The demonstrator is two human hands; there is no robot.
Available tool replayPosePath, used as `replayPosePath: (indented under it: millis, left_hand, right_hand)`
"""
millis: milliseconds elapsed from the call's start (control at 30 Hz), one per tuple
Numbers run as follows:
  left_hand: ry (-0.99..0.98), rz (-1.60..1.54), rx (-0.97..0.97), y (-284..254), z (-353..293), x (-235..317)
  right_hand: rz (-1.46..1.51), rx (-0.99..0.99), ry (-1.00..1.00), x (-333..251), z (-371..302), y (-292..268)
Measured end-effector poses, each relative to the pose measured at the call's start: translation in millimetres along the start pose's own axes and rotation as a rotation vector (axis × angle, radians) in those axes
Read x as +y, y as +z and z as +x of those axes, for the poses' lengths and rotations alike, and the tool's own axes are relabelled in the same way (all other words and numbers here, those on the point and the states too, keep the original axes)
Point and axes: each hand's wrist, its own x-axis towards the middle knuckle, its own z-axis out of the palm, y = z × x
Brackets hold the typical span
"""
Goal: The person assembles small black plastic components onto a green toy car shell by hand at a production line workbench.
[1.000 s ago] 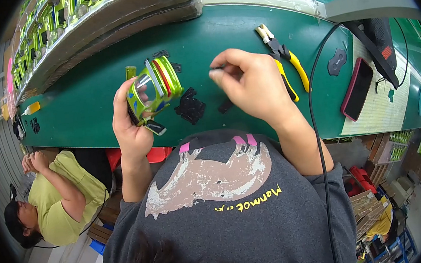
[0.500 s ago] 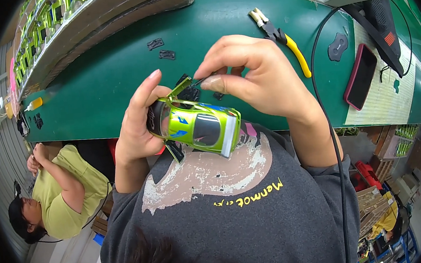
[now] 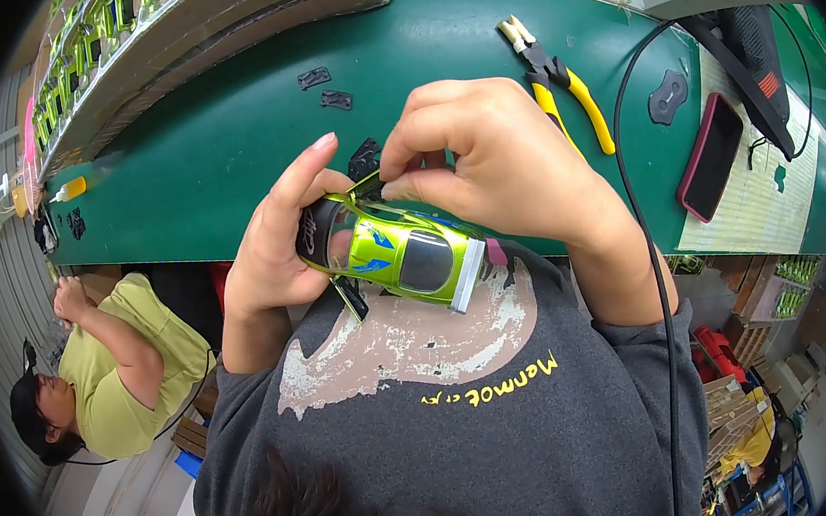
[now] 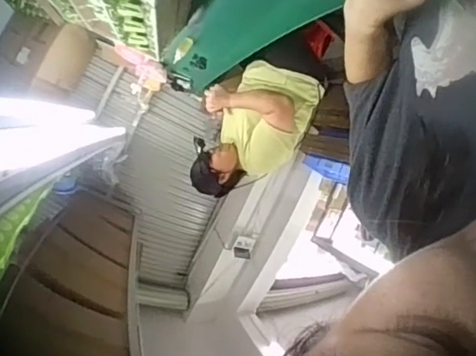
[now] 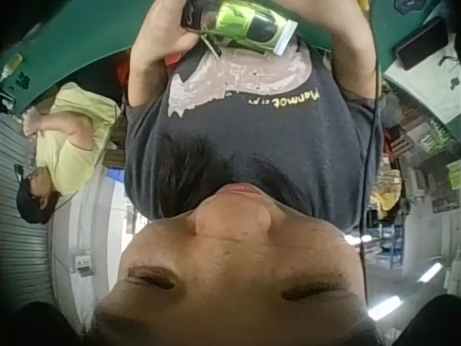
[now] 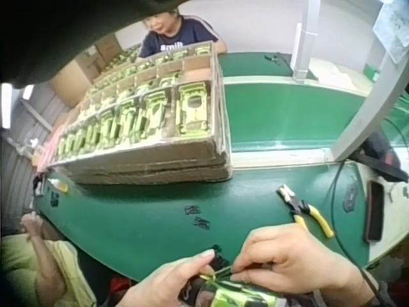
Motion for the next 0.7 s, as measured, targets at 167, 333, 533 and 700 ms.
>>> replayPosePath:
  millis: [167, 333, 533, 700]
  left_hand:
    - [-0.004, 0.002, -0.002, -0.1, 1.5, -0.6]
    - [-0.005, -0.005, -0.014, -0.2, 3.5, -1.3]
    - [-0.032, -0.034, 0.012, 2.6, 1.1, -2.1]
    - [0.127, -0.072, -0.016, 1.8, 7.4, -7.0]
  right_hand:
    - [0.015, 0.053, 0.001, -0.1, 0.3, 5.6]
    - [0.020, 0.084, 0.064, -0.3, -2.2, 8.2]
    - [-0.050, 0.115, 0.104, -4.4, -3.2, 5.0]
    - [0.093, 0.149, 0.117, 4.8, -10.3, 11.4]
